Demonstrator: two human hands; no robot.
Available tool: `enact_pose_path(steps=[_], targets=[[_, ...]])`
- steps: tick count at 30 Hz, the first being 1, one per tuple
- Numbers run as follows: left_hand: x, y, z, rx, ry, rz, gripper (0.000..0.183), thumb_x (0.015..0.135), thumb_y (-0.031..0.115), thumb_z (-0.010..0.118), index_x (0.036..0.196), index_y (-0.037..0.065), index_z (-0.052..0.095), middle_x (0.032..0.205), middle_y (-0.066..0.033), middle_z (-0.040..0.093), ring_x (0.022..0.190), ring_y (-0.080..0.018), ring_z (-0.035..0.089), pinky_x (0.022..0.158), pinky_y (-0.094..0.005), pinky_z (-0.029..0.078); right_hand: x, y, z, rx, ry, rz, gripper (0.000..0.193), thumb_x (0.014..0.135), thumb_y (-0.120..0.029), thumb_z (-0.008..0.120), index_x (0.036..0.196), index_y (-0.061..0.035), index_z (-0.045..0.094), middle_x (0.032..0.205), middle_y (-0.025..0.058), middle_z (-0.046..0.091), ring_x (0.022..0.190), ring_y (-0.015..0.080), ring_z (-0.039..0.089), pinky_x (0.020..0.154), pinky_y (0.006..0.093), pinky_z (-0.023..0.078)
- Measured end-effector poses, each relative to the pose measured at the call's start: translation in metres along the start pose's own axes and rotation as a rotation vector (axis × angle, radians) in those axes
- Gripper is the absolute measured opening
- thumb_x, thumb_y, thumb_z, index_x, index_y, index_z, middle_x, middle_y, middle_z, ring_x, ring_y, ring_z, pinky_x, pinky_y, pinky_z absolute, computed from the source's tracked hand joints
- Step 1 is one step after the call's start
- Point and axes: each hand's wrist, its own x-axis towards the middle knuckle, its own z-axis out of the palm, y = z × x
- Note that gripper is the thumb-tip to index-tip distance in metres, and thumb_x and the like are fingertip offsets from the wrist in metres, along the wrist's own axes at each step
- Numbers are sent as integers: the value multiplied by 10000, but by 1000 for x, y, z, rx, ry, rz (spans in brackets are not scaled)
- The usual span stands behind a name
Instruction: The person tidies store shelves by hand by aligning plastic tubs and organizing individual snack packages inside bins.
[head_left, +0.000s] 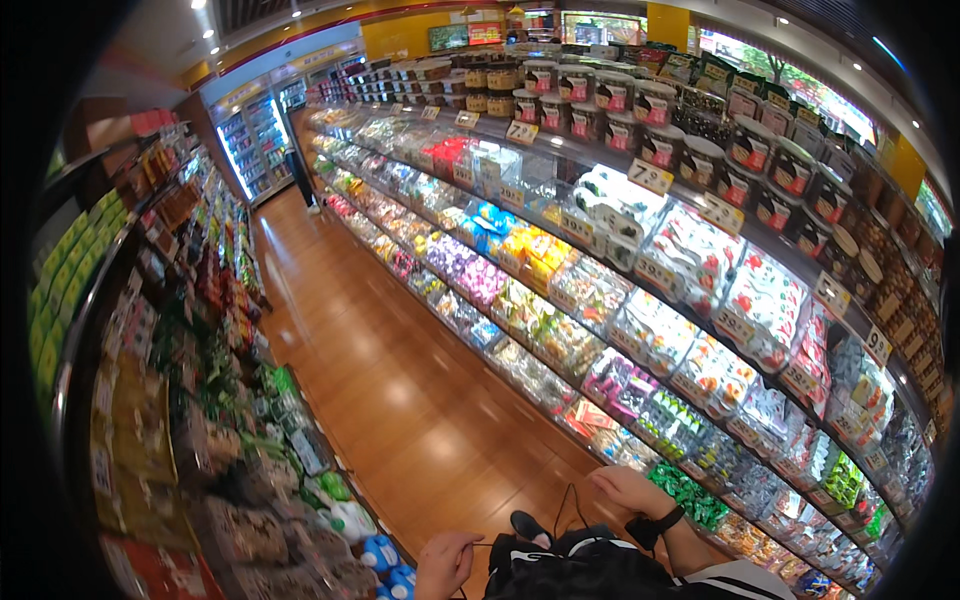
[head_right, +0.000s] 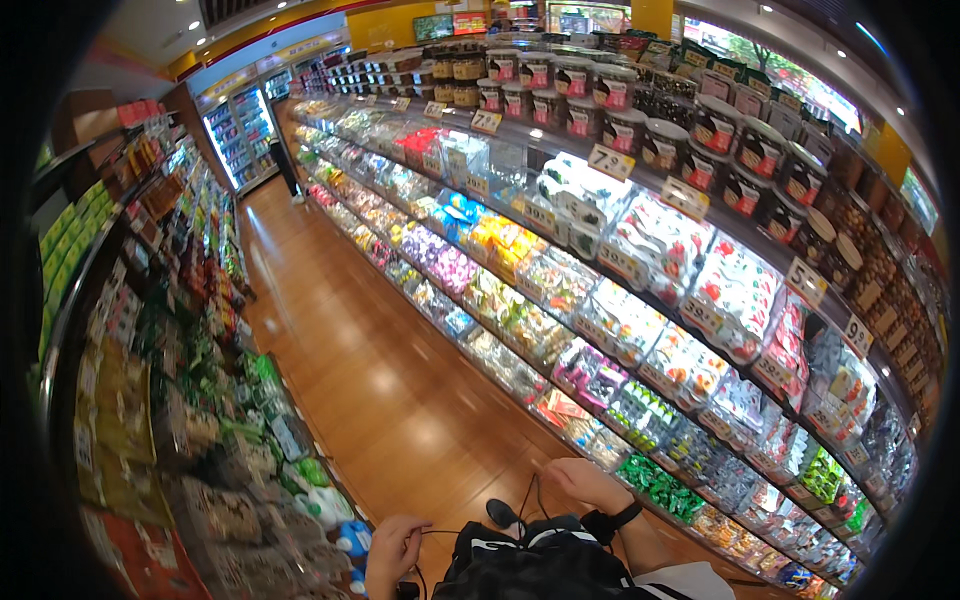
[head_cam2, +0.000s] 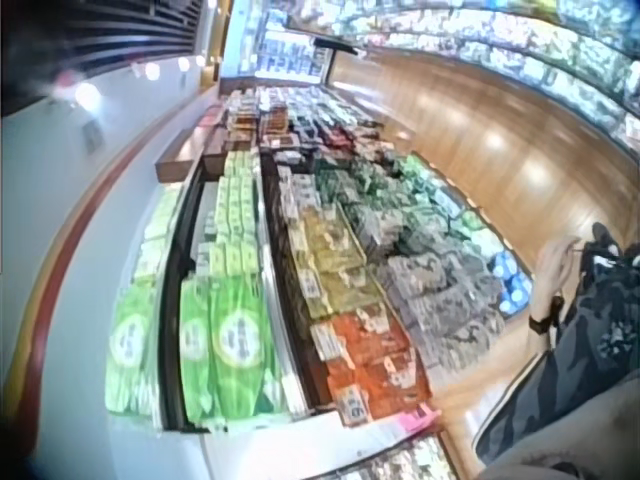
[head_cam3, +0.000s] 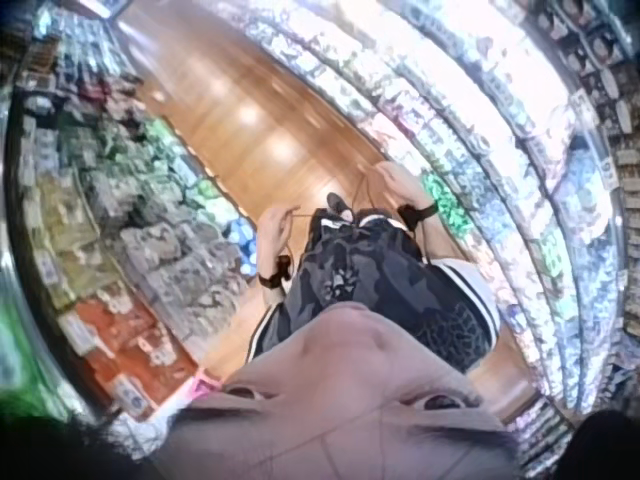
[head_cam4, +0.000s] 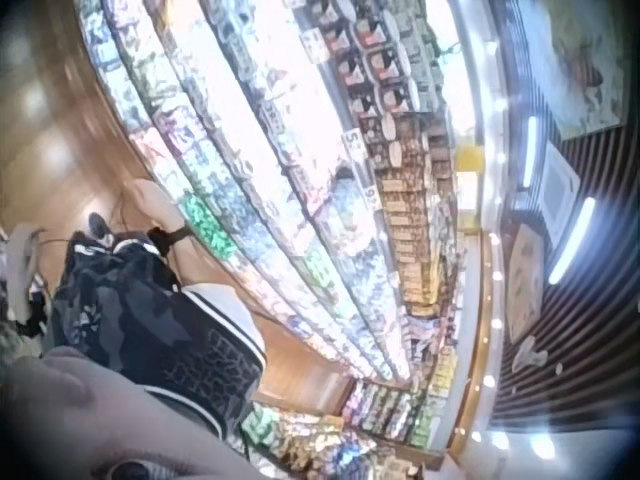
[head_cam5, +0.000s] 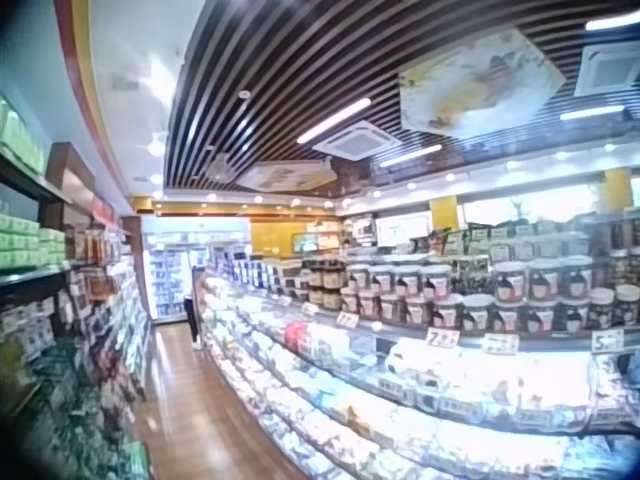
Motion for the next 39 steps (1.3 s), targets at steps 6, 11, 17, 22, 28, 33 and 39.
enact_pose_path(steps=[6, 11, 17, 22, 28, 33, 39], targets=[[67, -68, -63, 139, 9, -38, 215, 940, 8, 641, 1132, 59, 723, 1028, -180, 702, 976, -413, 654, 878, -478, 522, 122, 12, -4, 120, -43, 118, 360, 1013, -82, 508, 1338, -80, 662, 1002, 124, 756, 921, 274, 731, 847, 392, 575], [139, -107, -100, 132, 157, -113, 208, 959, -10, 622, 1140, 44, 709, 1043, -201, 682, 1023, -415, 643, 918, -468, 508, 272, 42, 26, -24, -144, -81, 372, 1033, -174, 556, 1387, -71, 606, 1137, 199, 722, 1043, 356, 701, 908, 420, 553], [187, -200, -93, 126, 209, -348, 182, 991, 18, 611, 1138, 57, 711, 1067, -193, 693, 1020, -406, 657, 913, -461, 519, 456, -13, 41, 21, -356, -40, 400, 1101, -303, 502, 1384, -41, 608, 1306, 218, 692, 1172, 396, 672, 981, 442, 532], [292, -266, -139, 114, 188, -430, 197, 1019, 41, 560, 1165, 52, 692, 1089, -201, 696, 1033, -411, 663, 916, -453, 521, 652, 42, 114, -59, -287, -393, 372, 995, -249, 563, 1250, 3, 664, 1097, 230, 703, 1073, 372, 695, 954, 452, 545], [357, -295, -206, 127, 368, -553, 216, 1034, 45, 539, 1190, 53, 689, 1122, -186, 703, 1056, -385, 666, 933, -436, 514, 831, -75, 98, 76, -368, -343, 366, 1083, -305, 524, 1270, -15, 644, 1129, 220, 727, 1057, 407, 691, 905, 478, 546], [386, -366, -237, 177, 482, -561, 222, 1042, 58, 535, 1201, 52, 691, 1147, -176, 710, 1041, -378, 666, 928, -426, 519, 952, -154, 106, 131, -415, -419, 382, 1105, -332, 517, 1270, -15, 653, 1134, 225, 733, 1055, 430, 688, 892, 490, 546], [463, -483, -306, 143, 434, -558, 220, 1017, 28, 556, 1180, 50, 702, 1106, -186, 706, 1060, -402, 661, 932, -457, 516, 1059, -194, 145, 87, -323, -435, 376, 1101, -317, 519, 1286, -20, 657, 1191, 229, 723, 1096, 424, 684, 936, 471, 552]])
